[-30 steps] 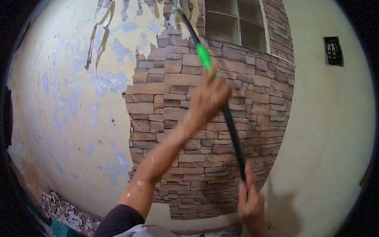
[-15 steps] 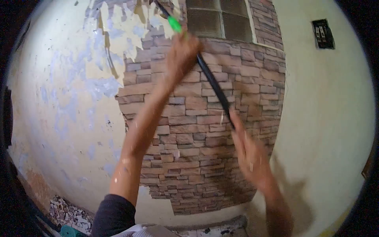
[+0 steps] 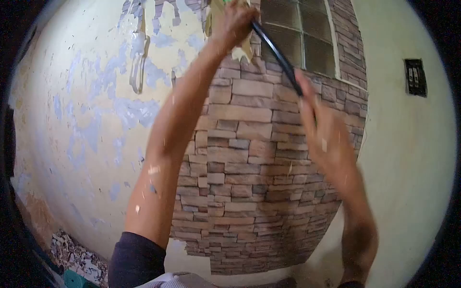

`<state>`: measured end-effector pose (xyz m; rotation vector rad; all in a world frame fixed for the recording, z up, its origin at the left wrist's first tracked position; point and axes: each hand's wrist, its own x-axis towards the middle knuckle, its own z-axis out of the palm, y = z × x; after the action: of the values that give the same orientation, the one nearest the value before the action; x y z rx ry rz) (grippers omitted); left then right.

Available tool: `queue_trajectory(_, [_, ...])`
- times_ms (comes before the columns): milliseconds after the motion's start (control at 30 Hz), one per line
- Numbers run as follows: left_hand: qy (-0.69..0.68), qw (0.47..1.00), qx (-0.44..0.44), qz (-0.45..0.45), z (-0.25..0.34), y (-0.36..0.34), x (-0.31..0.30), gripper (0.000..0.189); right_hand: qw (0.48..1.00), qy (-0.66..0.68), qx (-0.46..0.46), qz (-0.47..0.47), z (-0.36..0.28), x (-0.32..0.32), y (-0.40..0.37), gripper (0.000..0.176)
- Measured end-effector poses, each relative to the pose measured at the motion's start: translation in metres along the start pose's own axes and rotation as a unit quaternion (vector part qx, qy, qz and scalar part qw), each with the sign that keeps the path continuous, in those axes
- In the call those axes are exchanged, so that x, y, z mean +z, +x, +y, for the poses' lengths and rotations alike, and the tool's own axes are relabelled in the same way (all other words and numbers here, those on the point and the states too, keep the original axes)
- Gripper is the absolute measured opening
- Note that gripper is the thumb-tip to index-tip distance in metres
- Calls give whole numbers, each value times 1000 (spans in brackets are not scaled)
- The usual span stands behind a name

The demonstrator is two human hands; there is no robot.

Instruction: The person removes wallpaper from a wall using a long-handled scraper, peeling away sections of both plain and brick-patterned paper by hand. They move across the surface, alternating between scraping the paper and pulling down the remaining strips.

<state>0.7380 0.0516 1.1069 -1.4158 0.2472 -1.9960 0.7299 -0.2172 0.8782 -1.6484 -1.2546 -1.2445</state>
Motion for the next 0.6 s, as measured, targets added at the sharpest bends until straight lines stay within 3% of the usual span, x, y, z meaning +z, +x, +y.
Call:
queue_trajectory(33, [-12,999,-5,36,-37,31,9,9,1000,0,8,-12,0,-5,46,51])
queue_trajectory(100, [-77,994,-68,-45,-89,64,33,16,996,-35,59,-55,-25,-21,85,53])
queue_trajectory(167, [-88,993,-42,-72,-112,79,16,27,991,-67,102,-57,-46,-26,89,54])
queue_trajectory(200, [-91,995,-45,-24,-104,67,10,30,996,-67,47,-37,-45,-21,77,55])
queue_trajectory(267, [-68,996,-59,26,-63,22,-17,32,999,-17,-29,-6,-23,0,35,54])
queue_trajectory(300, [-69,996,-49,9,-41,-2,-28,22,999,10,11,-38,-22,1,4,54])
queue_trajectory(333, [-81,991,-65,-90,-15,-34,-49,13,995,39,50,-77,-29,1,-36,53])
queue_trajectory(367, [-15,997,57,51,12,-71,-59,5,987,72,100,-107,-39,-5,-75,54])
queue_trajectory(400, [22,996,78,-22,40,-98,-83,5,974,102,144,-140,-50,-10,-116,54])
queue_trajectory(433, [36,995,58,-68,79,-125,-121,5,980,64,130,-135,-46,-4,-162,56])
queue_trajectory(467, [-10,997,39,-66,106,-170,-126,7,969,46,175,-171,-52,-6,-205,57])
queue_trajectory(533, [-29,995,24,-88,165,-213,-188,18,969,4,156,-190,-56,2,-294,57])
queue_trajectory(600, [-42,993,23,-105,188,-239,-208,23,977,-21,132,-168,-65,16,-358,58])
